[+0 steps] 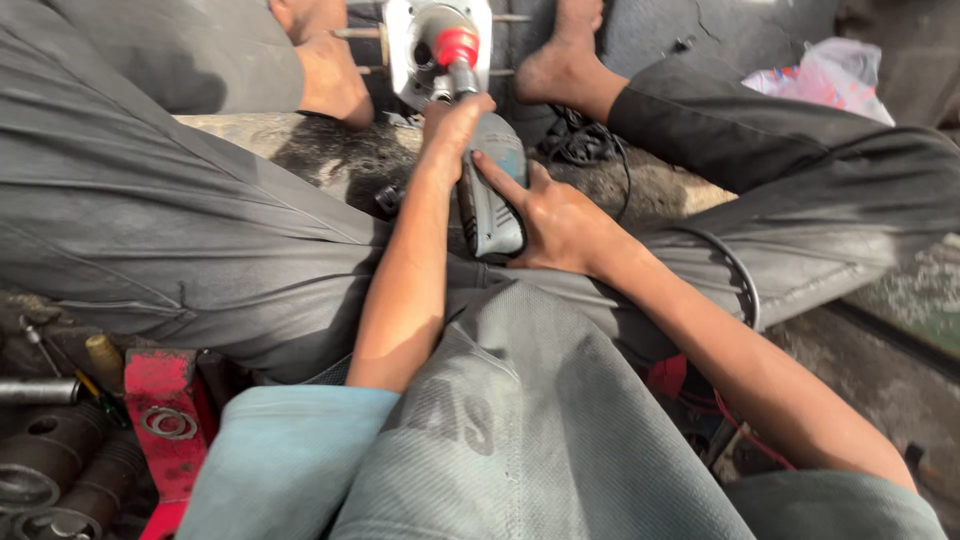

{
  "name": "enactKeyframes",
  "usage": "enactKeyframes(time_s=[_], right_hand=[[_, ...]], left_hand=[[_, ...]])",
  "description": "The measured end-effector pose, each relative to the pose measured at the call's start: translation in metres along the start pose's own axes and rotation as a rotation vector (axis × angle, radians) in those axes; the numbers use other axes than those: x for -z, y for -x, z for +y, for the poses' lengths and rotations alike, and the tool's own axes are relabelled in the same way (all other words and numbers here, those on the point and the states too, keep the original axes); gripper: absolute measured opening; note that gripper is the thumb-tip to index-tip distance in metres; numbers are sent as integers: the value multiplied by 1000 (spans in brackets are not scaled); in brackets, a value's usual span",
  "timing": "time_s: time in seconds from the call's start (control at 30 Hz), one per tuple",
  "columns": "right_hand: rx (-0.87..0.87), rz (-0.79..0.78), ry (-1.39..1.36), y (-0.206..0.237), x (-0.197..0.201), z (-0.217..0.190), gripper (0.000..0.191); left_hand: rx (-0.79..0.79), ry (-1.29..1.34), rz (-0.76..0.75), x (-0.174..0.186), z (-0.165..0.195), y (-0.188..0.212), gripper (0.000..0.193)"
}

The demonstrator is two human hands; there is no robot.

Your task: The person sits on the ground holding a motorcycle engine cylinder head steady between their feet and uses a corded rotary grinding tool to grind and smooth the cylinder head's surfaces and openings, repositioning the tool repeatedly over different spots.

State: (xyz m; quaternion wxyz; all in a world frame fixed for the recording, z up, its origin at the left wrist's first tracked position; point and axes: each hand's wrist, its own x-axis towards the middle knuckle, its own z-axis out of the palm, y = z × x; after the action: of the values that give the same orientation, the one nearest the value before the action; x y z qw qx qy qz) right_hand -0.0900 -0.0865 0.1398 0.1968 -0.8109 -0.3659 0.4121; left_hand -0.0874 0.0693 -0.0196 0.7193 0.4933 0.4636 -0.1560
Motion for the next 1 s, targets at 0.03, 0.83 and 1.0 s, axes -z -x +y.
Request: enactKeyframes(time_s=[0.03,0.83,1.0], right_hand=[[20,7,25,-2,0,0,131],[-65,62,13,-7,1,-23,127],[-71,-52,84,-23,11,-33,129]], left_hand=[[-10,-27,28,4,-2,-1,53],[84,-71,-17,9,23,-2,62],[36,-100,31,25,21,-9,68]])
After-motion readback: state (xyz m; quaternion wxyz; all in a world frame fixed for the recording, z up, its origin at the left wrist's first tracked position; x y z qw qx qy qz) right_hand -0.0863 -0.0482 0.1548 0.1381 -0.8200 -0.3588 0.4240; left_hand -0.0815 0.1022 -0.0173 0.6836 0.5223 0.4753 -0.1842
